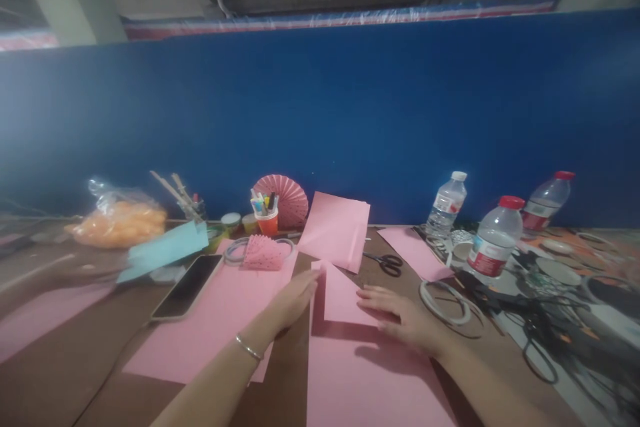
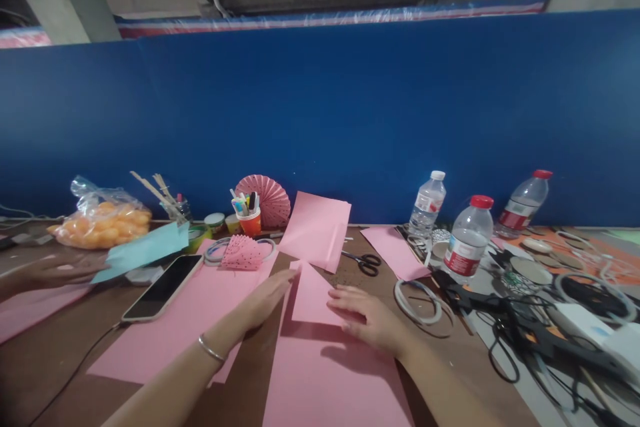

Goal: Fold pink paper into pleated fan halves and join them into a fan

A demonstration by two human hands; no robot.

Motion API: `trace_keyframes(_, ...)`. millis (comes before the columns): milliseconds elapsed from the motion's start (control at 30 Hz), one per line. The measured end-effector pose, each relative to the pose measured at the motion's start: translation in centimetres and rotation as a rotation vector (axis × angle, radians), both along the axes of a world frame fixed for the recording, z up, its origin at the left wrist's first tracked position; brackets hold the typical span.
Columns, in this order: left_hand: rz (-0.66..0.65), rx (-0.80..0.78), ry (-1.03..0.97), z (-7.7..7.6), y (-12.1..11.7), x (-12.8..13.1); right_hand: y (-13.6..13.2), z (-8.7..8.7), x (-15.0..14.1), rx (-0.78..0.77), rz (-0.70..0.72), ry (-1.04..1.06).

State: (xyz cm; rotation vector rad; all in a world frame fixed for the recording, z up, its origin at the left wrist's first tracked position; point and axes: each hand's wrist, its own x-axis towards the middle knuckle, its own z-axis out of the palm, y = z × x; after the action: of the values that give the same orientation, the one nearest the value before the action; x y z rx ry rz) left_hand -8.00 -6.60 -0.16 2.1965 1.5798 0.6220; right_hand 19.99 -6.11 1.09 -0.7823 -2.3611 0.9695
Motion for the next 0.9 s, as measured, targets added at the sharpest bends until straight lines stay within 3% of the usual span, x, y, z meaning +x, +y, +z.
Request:
trace_keyframes(100, 0.181, 0.105, -0.135, -0.2, 0.4, -0.5, -0.6, 0.8, -0.5, 0.087, 0.064, -0.127)
trace_keyframes(167, 0.209, 0.186, -0.088, 0.0, 0.5, -0.5, -1.2, 1.4, -0.9, 0.144, 0.095, -0.190)
trace_keyframes(367, -0.148, 0.306, 0.283, 0.8, -0.5, 2.2, -2.6, 2.6, -2.5, 0.288, 0.179, -0.322)
trace_keyframes(433, -0.208, 0.316, 0.369, 0.7, -0.9, 3.0, -2.9, 2.6, -2.8, 0.302, 0.196, -0.324)
trace_keyframes(633, -0.216, 0.266, 0.462, -0.2, -1.5, 3.3, -1.9, 1.4, -2.0, 0.154, 0.210, -0.171)
trace_keyframes(767, -0.208, 0.237, 0.471, -0.6, -1.5, 3.2, 0.6, 0.3, -1.3, 0.044, 0.089, 0.020)
trace_keyframes(900, -0.215, 0.224, 0.465, -0.8, -1.5, 3.3, 3.3, -0.3, -1.9, 0.012, 0.013, 0.036)
